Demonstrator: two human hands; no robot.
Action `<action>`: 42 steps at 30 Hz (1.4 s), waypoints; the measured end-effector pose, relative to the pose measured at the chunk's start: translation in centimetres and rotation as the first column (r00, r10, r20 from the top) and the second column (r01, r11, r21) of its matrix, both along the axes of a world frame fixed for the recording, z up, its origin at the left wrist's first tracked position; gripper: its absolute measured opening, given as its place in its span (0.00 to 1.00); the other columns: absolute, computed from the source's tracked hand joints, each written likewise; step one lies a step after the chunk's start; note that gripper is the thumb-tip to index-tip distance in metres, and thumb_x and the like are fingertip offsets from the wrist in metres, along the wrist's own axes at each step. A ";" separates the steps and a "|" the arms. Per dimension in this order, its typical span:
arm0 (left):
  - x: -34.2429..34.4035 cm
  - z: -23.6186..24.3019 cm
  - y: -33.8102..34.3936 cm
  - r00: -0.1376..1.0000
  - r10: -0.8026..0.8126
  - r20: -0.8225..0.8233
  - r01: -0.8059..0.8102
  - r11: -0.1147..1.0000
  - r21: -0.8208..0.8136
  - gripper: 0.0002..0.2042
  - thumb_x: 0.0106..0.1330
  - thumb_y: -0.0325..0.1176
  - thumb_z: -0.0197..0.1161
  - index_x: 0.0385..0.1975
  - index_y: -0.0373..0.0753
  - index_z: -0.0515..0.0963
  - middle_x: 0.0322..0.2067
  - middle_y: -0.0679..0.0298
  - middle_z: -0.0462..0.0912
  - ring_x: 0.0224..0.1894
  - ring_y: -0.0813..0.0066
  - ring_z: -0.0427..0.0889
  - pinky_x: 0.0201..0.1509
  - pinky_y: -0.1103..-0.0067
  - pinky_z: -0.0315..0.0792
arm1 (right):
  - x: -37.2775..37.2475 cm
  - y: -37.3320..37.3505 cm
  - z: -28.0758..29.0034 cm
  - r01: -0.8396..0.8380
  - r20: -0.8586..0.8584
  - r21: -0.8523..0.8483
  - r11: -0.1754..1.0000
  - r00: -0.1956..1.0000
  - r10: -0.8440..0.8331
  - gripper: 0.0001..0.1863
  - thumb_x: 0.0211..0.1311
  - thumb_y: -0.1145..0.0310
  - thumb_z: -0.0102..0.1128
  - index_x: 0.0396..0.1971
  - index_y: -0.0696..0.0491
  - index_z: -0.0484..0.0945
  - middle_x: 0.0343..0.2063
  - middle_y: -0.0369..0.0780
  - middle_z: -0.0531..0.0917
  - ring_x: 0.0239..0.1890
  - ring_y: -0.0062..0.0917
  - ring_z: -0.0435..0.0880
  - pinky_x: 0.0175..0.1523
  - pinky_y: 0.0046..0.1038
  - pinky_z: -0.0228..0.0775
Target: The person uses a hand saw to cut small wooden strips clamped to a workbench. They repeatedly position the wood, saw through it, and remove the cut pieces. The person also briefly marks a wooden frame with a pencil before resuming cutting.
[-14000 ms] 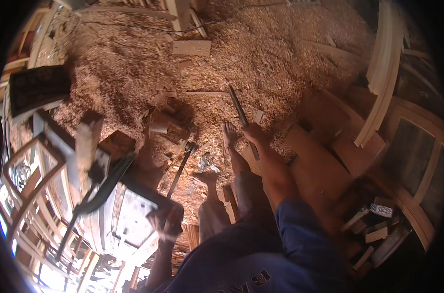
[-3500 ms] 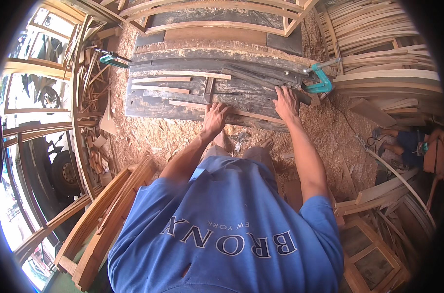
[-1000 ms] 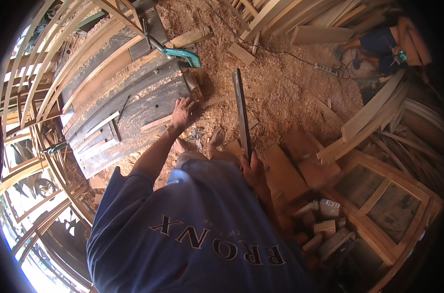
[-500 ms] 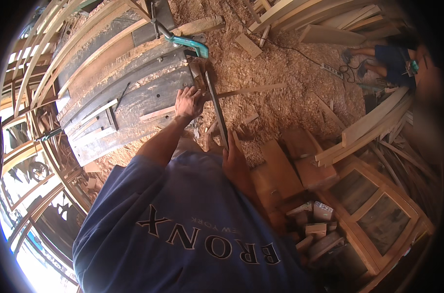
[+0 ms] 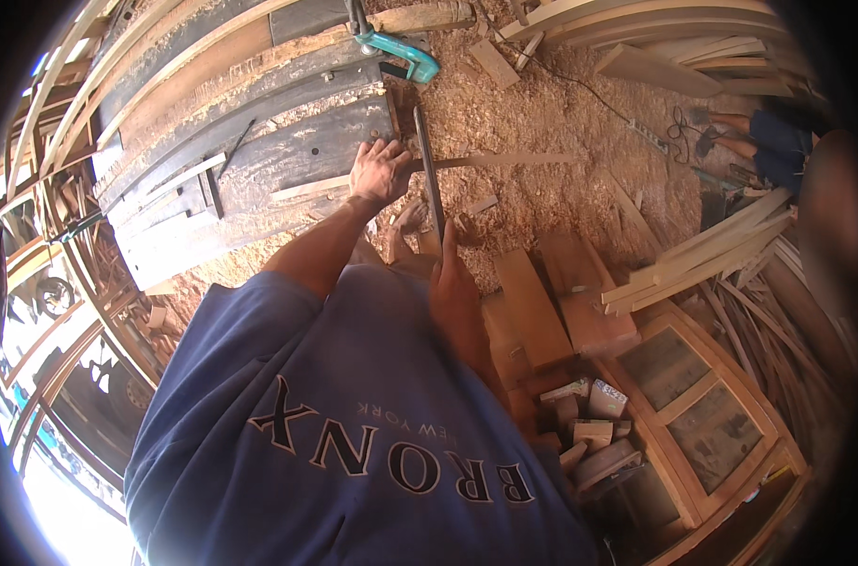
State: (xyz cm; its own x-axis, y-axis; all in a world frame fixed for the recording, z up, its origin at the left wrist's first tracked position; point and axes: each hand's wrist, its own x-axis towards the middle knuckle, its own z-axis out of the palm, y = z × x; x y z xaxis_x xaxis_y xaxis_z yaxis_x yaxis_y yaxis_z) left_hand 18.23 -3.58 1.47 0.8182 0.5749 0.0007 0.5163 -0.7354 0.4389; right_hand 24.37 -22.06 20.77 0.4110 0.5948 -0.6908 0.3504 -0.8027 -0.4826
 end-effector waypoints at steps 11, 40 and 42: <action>-0.2 -0.5 -0.1 1.000 0.007 0.001 -0.007 0.997 -0.071 0.08 0.64 0.43 0.54 0.35 0.52 0.80 0.35 0.69 0.76 0.45 0.70 0.74 0.49 0.68 0.61 | -0.7 -0.5 2.0 -0.015 0.054 -0.163 0.986 0.998 0.024 0.36 0.70 0.67 0.43 0.75 0.45 0.43 0.46 0.64 0.77 0.49 0.61 0.77 0.53 0.53 0.67; -0.3 0.2 0.5 0.999 -0.022 0.033 0.024 0.997 -0.067 0.08 0.65 0.42 0.55 0.38 0.50 0.78 0.37 0.67 0.77 0.47 0.69 0.73 0.51 0.67 0.61 | -0.4 1.4 4.6 -0.114 0.065 -0.245 0.963 0.989 0.133 0.35 0.67 0.75 0.43 0.74 0.47 0.47 0.46 0.64 0.77 0.49 0.60 0.77 0.51 0.53 0.69; -0.4 0.1 0.4 0.999 -0.045 -0.010 0.045 0.996 -0.071 0.08 0.65 0.41 0.55 0.38 0.50 0.78 0.37 0.67 0.77 0.47 0.69 0.73 0.51 0.67 0.61 | 0.3 2.6 3.4 -0.121 0.081 -0.135 0.983 0.988 0.133 0.36 0.67 0.74 0.43 0.74 0.45 0.47 0.44 0.64 0.78 0.47 0.60 0.78 0.50 0.53 0.69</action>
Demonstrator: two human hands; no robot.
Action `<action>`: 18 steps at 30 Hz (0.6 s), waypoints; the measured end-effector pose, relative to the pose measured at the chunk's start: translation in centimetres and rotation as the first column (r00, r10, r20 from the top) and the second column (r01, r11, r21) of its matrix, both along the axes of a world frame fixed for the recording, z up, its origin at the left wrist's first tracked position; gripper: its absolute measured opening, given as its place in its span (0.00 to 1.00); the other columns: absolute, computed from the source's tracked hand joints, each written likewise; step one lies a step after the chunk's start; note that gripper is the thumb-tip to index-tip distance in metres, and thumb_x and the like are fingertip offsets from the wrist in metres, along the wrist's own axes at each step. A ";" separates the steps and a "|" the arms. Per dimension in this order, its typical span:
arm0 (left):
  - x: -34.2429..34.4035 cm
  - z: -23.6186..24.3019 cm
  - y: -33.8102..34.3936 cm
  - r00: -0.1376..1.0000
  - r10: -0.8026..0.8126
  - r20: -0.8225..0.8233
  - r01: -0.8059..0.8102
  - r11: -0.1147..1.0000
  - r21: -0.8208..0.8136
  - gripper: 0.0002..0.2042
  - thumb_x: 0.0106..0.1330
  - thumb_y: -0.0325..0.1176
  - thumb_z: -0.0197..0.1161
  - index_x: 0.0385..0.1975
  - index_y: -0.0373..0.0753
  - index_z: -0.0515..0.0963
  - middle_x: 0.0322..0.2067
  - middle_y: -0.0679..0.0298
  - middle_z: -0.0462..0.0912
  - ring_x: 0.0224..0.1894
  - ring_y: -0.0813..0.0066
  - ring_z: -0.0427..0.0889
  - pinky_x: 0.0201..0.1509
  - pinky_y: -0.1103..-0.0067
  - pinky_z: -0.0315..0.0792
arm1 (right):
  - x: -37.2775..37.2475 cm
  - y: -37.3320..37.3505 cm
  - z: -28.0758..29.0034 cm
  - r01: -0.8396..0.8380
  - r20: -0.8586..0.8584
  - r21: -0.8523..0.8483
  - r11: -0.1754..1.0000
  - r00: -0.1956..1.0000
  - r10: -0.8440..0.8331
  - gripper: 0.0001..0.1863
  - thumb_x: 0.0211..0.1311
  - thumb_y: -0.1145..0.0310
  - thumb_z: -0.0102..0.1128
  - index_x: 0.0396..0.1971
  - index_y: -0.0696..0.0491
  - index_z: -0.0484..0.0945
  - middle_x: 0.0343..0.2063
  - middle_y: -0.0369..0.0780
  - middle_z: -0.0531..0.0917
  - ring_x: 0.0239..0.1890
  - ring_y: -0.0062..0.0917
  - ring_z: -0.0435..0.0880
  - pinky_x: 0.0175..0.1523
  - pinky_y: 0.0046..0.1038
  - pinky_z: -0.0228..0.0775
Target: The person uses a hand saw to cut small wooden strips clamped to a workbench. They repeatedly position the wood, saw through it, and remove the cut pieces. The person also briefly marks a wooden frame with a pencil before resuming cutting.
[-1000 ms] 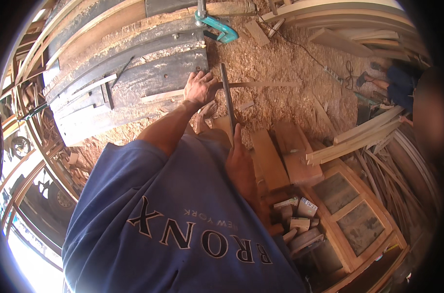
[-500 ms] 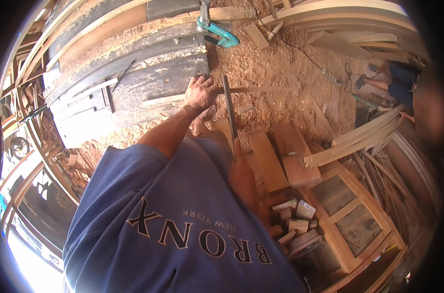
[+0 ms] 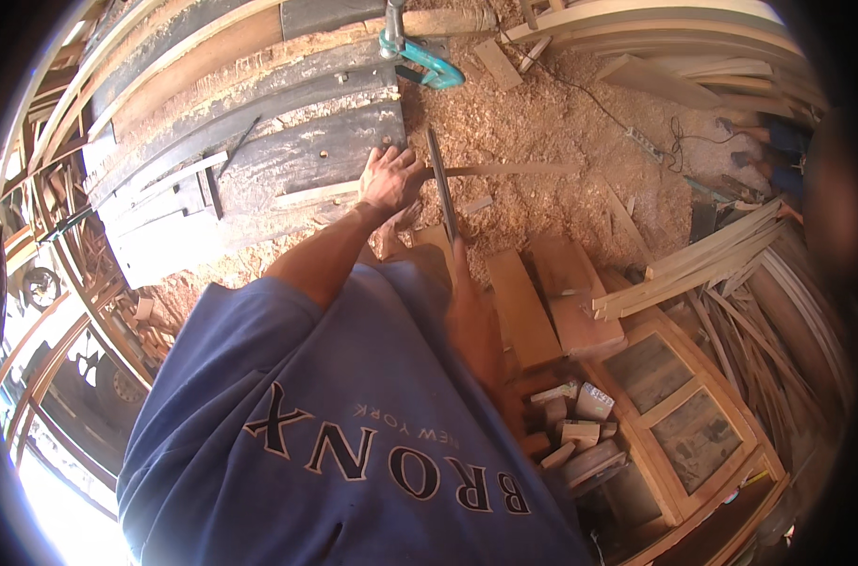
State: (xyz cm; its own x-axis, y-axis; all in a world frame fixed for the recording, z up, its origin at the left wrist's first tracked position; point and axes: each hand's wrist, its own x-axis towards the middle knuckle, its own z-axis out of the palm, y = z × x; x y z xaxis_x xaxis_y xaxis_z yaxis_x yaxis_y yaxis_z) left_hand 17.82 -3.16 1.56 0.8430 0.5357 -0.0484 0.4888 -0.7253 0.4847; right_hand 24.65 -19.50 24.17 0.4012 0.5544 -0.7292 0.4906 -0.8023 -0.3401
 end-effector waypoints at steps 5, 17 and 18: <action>0.4 -0.5 -0.3 0.998 0.025 -0.049 -0.027 0.999 -0.040 0.09 0.62 0.37 0.54 0.40 0.47 0.77 0.39 0.65 0.77 0.47 0.69 0.74 0.52 0.66 0.61 | 0.7 0.5 -2.7 0.018 0.033 0.014 1.000 0.999 -0.019 0.37 0.67 0.73 0.43 0.75 0.42 0.46 0.39 0.63 0.79 0.43 0.60 0.79 0.47 0.53 0.69; -0.2 -0.6 -1.1 0.984 0.025 0.176 -0.023 1.000 -0.014 0.07 0.60 0.39 0.59 0.33 0.45 0.74 0.32 0.63 0.72 0.39 0.64 0.73 0.44 0.65 0.61 | -0.5 -5.4 2.5 0.130 -0.089 -0.153 0.980 0.985 -0.145 0.37 0.69 0.72 0.45 0.75 0.39 0.45 0.56 0.61 0.73 0.54 0.60 0.75 0.55 0.47 0.68; -0.2 -0.7 -1.0 0.986 0.036 0.161 -0.032 0.999 -0.029 0.08 0.59 0.39 0.60 0.32 0.44 0.74 0.32 0.63 0.72 0.40 0.63 0.74 0.45 0.65 0.62 | -0.7 -5.1 3.3 0.131 -0.064 -0.074 0.989 0.989 -0.136 0.37 0.69 0.72 0.45 0.75 0.40 0.45 0.56 0.61 0.73 0.54 0.60 0.75 0.55 0.47 0.68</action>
State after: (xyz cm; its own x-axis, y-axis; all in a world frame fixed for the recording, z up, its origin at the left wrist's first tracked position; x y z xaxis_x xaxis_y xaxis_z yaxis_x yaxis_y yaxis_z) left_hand 17.65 -4.20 0.91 0.8224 0.5643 0.0728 0.4264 -0.6960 0.5777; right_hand 23.92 -24.60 27.43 0.4161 0.4462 -0.7923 0.3553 -0.8818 -0.3100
